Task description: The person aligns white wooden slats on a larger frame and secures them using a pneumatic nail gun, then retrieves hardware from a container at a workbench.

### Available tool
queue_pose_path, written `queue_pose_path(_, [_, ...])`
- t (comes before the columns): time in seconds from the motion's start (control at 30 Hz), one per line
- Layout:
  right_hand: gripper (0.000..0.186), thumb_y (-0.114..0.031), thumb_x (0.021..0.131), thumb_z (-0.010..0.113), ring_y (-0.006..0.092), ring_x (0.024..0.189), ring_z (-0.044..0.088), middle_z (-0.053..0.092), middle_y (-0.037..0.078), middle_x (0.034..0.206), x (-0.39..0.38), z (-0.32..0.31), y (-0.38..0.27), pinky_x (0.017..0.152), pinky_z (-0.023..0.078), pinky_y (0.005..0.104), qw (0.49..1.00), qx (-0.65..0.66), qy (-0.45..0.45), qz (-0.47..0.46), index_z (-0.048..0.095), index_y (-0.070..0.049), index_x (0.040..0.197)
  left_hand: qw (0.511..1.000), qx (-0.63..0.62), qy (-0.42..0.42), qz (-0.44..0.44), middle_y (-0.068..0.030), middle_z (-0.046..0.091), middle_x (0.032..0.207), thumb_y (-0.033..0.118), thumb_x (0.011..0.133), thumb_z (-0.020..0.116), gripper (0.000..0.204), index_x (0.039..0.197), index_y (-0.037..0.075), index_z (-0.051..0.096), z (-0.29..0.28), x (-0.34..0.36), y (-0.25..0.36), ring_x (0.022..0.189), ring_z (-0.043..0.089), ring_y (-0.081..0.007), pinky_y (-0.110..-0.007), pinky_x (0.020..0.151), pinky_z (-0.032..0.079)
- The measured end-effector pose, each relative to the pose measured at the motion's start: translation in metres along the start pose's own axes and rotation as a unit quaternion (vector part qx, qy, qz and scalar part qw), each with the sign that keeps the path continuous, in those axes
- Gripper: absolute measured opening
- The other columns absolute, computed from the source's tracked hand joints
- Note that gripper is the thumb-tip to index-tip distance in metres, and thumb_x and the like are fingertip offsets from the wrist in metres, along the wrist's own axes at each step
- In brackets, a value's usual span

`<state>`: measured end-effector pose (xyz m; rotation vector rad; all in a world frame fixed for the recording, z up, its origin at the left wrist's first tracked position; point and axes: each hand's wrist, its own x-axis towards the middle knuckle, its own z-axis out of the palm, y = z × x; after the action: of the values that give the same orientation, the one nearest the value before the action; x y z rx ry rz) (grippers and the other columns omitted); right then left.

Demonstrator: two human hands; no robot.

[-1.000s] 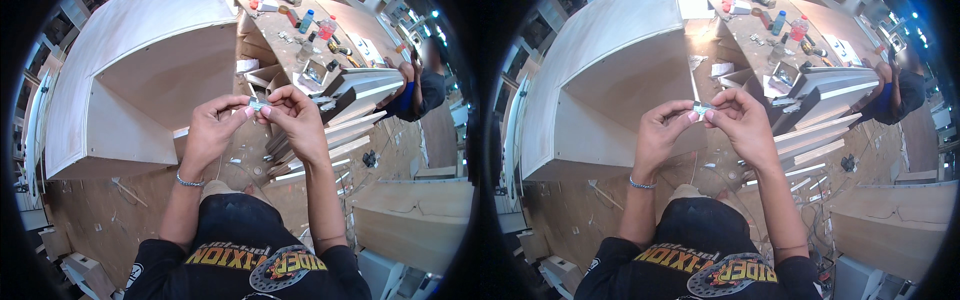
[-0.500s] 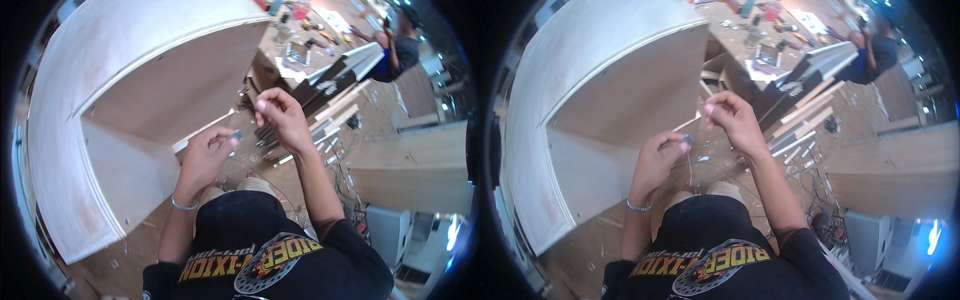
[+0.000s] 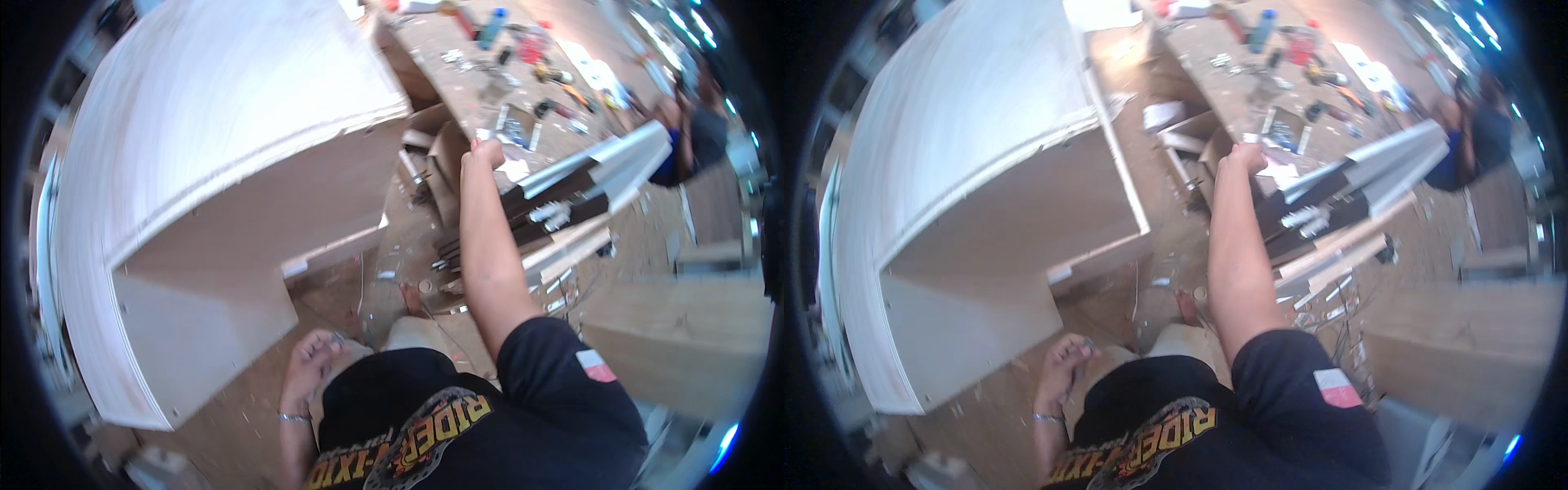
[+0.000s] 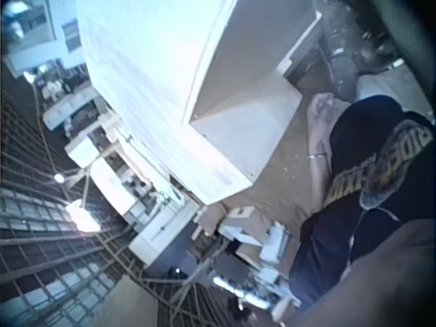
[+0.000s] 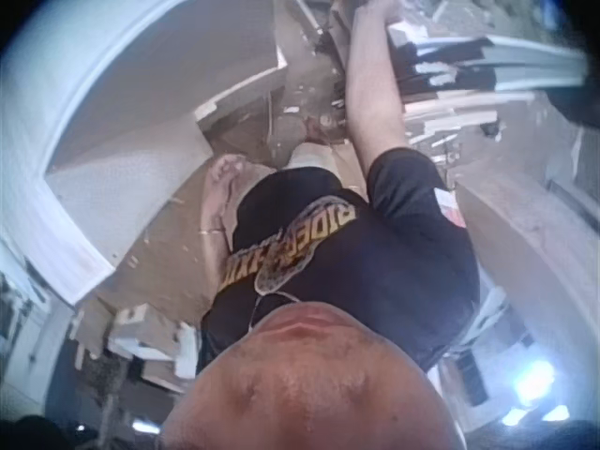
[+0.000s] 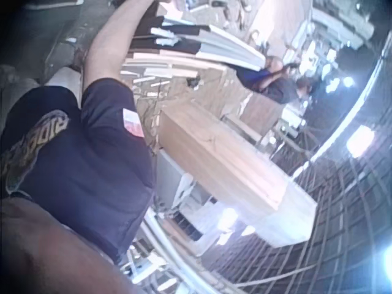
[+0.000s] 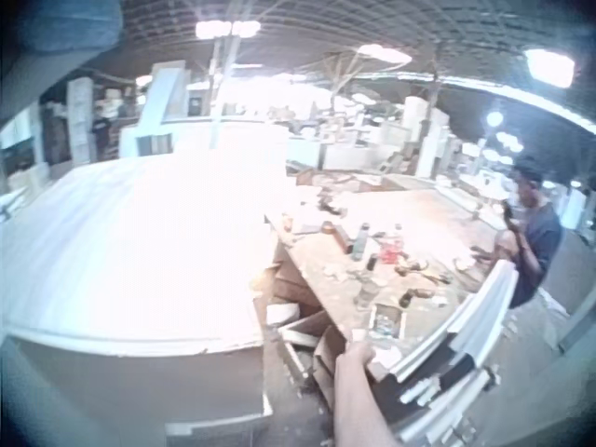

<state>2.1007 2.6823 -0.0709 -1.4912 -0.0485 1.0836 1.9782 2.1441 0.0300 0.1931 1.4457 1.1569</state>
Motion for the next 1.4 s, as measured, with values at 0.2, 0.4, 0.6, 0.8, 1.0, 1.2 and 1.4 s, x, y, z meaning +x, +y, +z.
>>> queue_pose_path(0.2, [0.011,-0.015,0.103,0.051,0.0109,0.070,0.053,0.054,0.003,0.081,-0.145,-0.157,0.096,0.061,0.046,0.0273,0.891,-0.161,-0.402,-0.136,0.050,-0.004,0.107,0.977,-0.171,0.124,0.032,-0.0101,0.075,0.108,0.016,0.100,0.061,0.018,0.114,0.006,0.063,0.030,-0.042,0.007,0.051,0.038,0.0005,-0.018,0.044,0.029])
queue_pose_path(0.4, [0.022,-0.017,0.104,0.058,0.0100,0.073,0.060,0.064,0.003,0.086,-0.295,-0.321,0.057,0.068,0.052,0.0262,0.452,-0.437,-0.762,0.152,0.065,-0.001,0.116,0.985,-0.059,0.130,0.095,-0.0117,0.075,0.108,0.012,0.101,0.061,0.019,0.115,0.000,0.060,-0.038,-0.092,-0.045,0.084,0.068,-0.0121,-0.028,0.079,0.053])
queue_pose_path(0.6, [0.017,-0.010,0.099,0.065,0.0074,0.073,0.057,0.063,0.000,0.085,-0.453,-0.387,0.142,0.068,0.049,0.0249,0.226,-0.502,-0.831,0.079,0.065,-0.001,0.114,0.975,0.102,0.155,0.120,-0.0116,0.074,0.098,0.015,0.099,0.065,0.019,0.106,0.001,0.055,-0.168,-0.187,-0.111,0.097,0.070,-0.0164,-0.032,0.082,0.054])
queue_pose_path(0.8, [0.010,-0.008,0.099,0.064,0.0091,0.076,0.060,0.068,0.002,0.088,-0.621,-0.469,0.258,0.071,0.051,0.0269,0.089,-0.542,-0.829,0.104,0.064,-0.001,0.106,0.962,0.113,0.202,0.146,-0.0136,0.072,0.096,0.017,0.097,0.067,0.026,0.106,0.004,0.047,-0.319,-0.309,-0.199,0.096,0.070,-0.0172,-0.036,0.081,0.053])
queue_pose_path(1.0, [0.010,-0.008,0.101,0.063,0.0106,0.082,0.065,0.071,0.005,0.093,-0.798,-0.495,0.352,0.075,0.053,0.0268,-0.034,-0.497,-0.844,0.196,0.065,0.001,0.106,0.952,-0.046,0.234,0.191,-0.0100,0.073,0.093,0.018,0.099,0.066,0.026,0.107,0.003,0.046,-0.468,-0.395,-0.240,0.094,0.069,-0.0167,-0.033,0.082,0.052])
queue_pose_path(1.2, [0.017,-0.009,0.101,0.063,0.0116,0.084,0.066,0.072,0.006,0.094,-0.946,-0.476,0.472,0.076,0.054,0.0280,0.012,-0.490,-0.865,0.106,0.066,0.002,0.113,0.877,-0.175,0.317,0.317,-0.0062,0.067,0.103,0.014,0.101,0.063,0.018,0.110,0.001,0.053,-0.639,-0.380,-0.244,0.099,0.065,-0.0124,-0.028,0.087,0.051])
queue_pose_path(1.4, [0.013,-0.011,0.100,0.063,0.0127,0.087,0.066,0.070,0.005,0.095,-1.106,-0.439,0.649,0.079,0.056,0.0295,-0.061,-0.410,-0.881,0.229,0.064,-0.001,0.109,0.859,-0.161,0.400,0.276,-0.0024,0.063,0.094,0.012,0.099,0.065,0.014,0.108,0.003,0.059,-0.852,-0.417,-0.192,0.088,0.062,-0.0093,-0.025,0.077,0.050])
